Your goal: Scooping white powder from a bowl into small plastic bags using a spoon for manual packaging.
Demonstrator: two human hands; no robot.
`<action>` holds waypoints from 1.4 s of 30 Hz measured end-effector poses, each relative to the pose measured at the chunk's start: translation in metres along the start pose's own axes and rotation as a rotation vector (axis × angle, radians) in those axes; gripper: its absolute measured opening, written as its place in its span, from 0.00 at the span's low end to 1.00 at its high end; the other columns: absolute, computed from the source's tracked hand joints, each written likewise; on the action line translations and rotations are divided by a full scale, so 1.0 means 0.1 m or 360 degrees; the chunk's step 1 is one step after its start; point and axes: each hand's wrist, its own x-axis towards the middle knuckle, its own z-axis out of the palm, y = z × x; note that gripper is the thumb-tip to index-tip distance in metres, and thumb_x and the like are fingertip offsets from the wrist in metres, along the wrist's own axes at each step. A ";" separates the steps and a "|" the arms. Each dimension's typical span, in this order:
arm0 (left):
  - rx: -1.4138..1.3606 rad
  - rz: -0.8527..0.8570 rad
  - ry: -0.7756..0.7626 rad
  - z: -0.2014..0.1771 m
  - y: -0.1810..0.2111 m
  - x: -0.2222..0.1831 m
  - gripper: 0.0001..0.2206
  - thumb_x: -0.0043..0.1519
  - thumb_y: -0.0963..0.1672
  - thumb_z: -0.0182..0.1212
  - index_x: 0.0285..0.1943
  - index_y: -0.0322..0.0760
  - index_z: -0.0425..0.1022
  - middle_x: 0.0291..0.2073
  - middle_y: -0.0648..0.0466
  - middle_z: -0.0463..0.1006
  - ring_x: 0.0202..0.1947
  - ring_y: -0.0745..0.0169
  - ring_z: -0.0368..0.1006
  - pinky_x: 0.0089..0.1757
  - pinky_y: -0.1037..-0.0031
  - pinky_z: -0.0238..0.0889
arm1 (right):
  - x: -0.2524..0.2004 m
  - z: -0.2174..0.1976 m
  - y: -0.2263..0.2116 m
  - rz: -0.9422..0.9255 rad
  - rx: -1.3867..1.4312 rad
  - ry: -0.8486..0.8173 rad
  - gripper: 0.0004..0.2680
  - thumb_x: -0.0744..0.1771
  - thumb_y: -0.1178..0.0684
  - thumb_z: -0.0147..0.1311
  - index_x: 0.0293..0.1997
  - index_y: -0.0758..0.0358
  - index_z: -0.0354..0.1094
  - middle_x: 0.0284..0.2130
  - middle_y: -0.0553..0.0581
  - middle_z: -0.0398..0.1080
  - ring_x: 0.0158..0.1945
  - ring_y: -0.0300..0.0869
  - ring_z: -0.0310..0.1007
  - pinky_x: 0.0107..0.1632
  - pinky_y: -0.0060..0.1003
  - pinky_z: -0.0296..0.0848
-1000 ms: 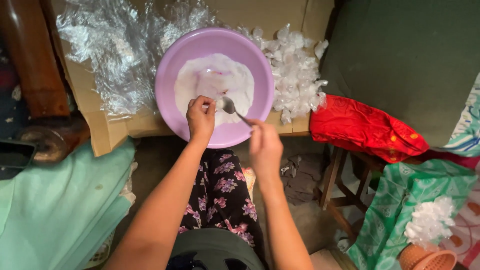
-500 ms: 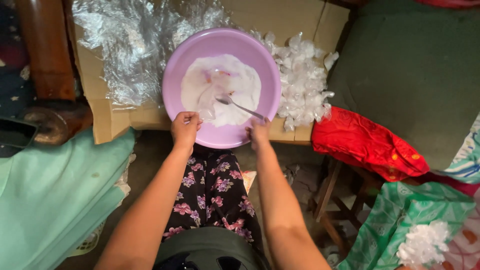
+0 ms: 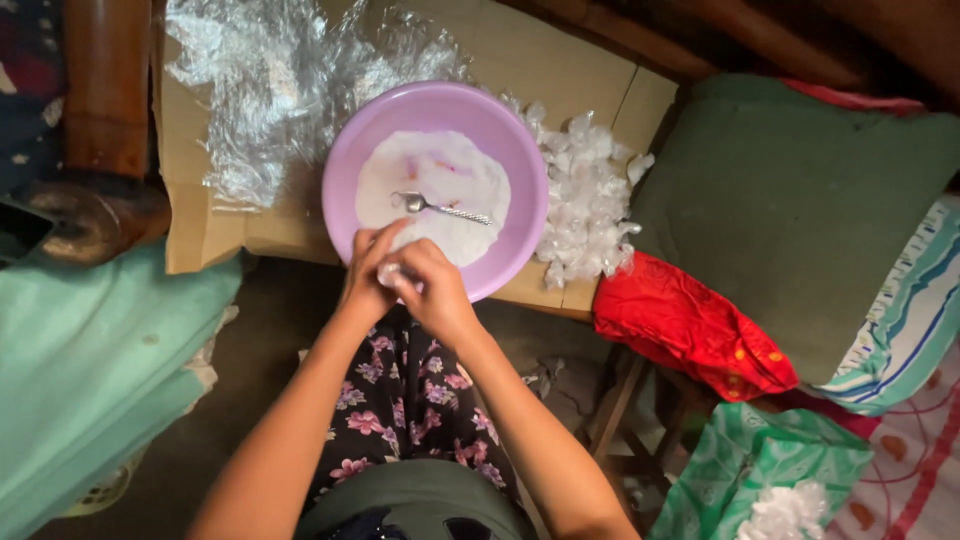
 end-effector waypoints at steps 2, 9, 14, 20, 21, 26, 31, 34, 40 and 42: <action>-0.0063 -0.0173 -0.0221 0.05 -0.04 0.13 0.14 0.58 0.42 0.65 0.53 0.55 0.81 0.54 0.48 0.66 0.57 0.46 0.70 0.59 0.68 0.62 | -0.16 -0.16 -0.18 -0.0173 0.0170 -0.0038 0.04 0.65 0.55 0.62 0.42 0.50 0.78 0.36 0.50 0.74 0.44 0.46 0.75 0.51 0.40 0.74; -0.0266 0.0395 0.0395 0.10 0.53 0.18 0.09 0.60 0.37 0.68 0.43 0.45 0.81 0.39 0.55 0.74 0.36 0.53 0.79 0.37 0.74 0.78 | -0.57 -0.27 0.65 0.1147 0.1963 0.0363 0.03 0.70 0.60 0.55 0.47 0.64 0.68 0.28 0.55 0.74 0.32 0.35 0.80 0.40 0.24 0.83; -0.0488 0.0304 -0.0031 0.12 0.92 -0.17 0.06 0.62 0.39 0.65 0.41 0.46 0.81 0.32 0.61 0.82 0.33 0.66 0.79 0.39 0.75 0.75 | -0.10 -0.35 0.53 0.1302 0.2059 -0.0193 0.01 0.70 0.55 0.55 0.45 0.54 0.69 0.29 0.47 0.70 0.31 0.31 0.76 0.37 0.22 0.81; -0.0109 0.0334 0.0305 0.09 0.50 -0.01 0.05 0.61 0.39 0.68 0.42 0.42 0.78 0.33 0.52 0.75 0.33 0.52 0.76 0.37 0.70 0.75 | -0.32 -0.28 0.69 0.1224 0.1593 -0.0328 0.07 0.65 0.65 0.57 0.43 0.61 0.67 0.30 0.46 0.68 0.31 0.30 0.75 0.39 0.23 0.82; -0.0109 0.0331 0.0317 0.10 0.39 0.05 0.05 0.61 0.39 0.68 0.42 0.42 0.78 0.33 0.52 0.75 0.33 0.52 0.76 0.37 0.70 0.75 | -0.40 -0.33 0.66 0.1223 0.1589 -0.0340 0.07 0.65 0.65 0.57 0.43 0.61 0.67 0.30 0.46 0.68 0.31 0.30 0.75 0.39 0.23 0.82; 0.0204 0.0449 0.0160 0.16 0.07 0.21 0.05 0.59 0.42 0.71 0.37 0.46 0.78 0.35 0.55 0.72 0.33 0.52 0.76 0.39 0.67 0.74 | -0.55 -0.67 0.32 0.0911 0.1671 -0.0580 0.05 0.65 0.64 0.62 0.39 0.71 0.68 0.26 0.56 0.69 0.25 0.39 0.77 0.30 0.29 0.81; -0.0281 0.0496 0.0168 0.03 0.68 0.21 0.06 0.58 0.38 0.71 0.38 0.45 0.82 0.34 0.56 0.76 0.32 0.57 0.78 0.38 0.75 0.74 | -0.61 -0.80 0.48 0.1039 0.1506 -0.0767 0.05 0.64 0.64 0.63 0.39 0.70 0.70 0.24 0.56 0.73 0.26 0.39 0.79 0.31 0.31 0.82; -0.0609 0.0356 -0.0255 -0.15 1.12 -0.03 0.08 0.55 0.35 0.68 0.38 0.39 0.84 0.34 0.50 0.82 0.35 0.57 0.77 0.43 0.67 0.72 | -0.33 -0.78 0.86 0.1029 0.1338 -0.0575 0.05 0.64 0.62 0.62 0.41 0.65 0.72 0.27 0.52 0.74 0.28 0.37 0.79 0.32 0.29 0.82; 0.0034 0.0521 -0.0492 -0.20 1.01 -0.14 0.09 0.53 0.37 0.69 0.38 0.44 0.85 0.40 0.49 0.80 0.42 0.48 0.78 0.49 0.63 0.71 | 0.21 -0.76 0.39 0.0660 0.0816 -0.0268 0.06 0.65 0.59 0.65 0.44 0.64 0.74 0.33 0.49 0.70 0.32 0.32 0.74 0.38 0.26 0.79; 0.0192 0.0806 -0.0112 -0.13 0.85 -0.09 0.09 0.54 0.40 0.73 0.39 0.51 0.86 0.46 0.57 0.76 0.45 0.55 0.75 0.51 0.67 0.69 | 0.25 -0.68 0.25 0.0548 0.0725 -0.0244 0.06 0.65 0.56 0.66 0.43 0.62 0.75 0.32 0.47 0.70 0.32 0.30 0.75 0.40 0.25 0.79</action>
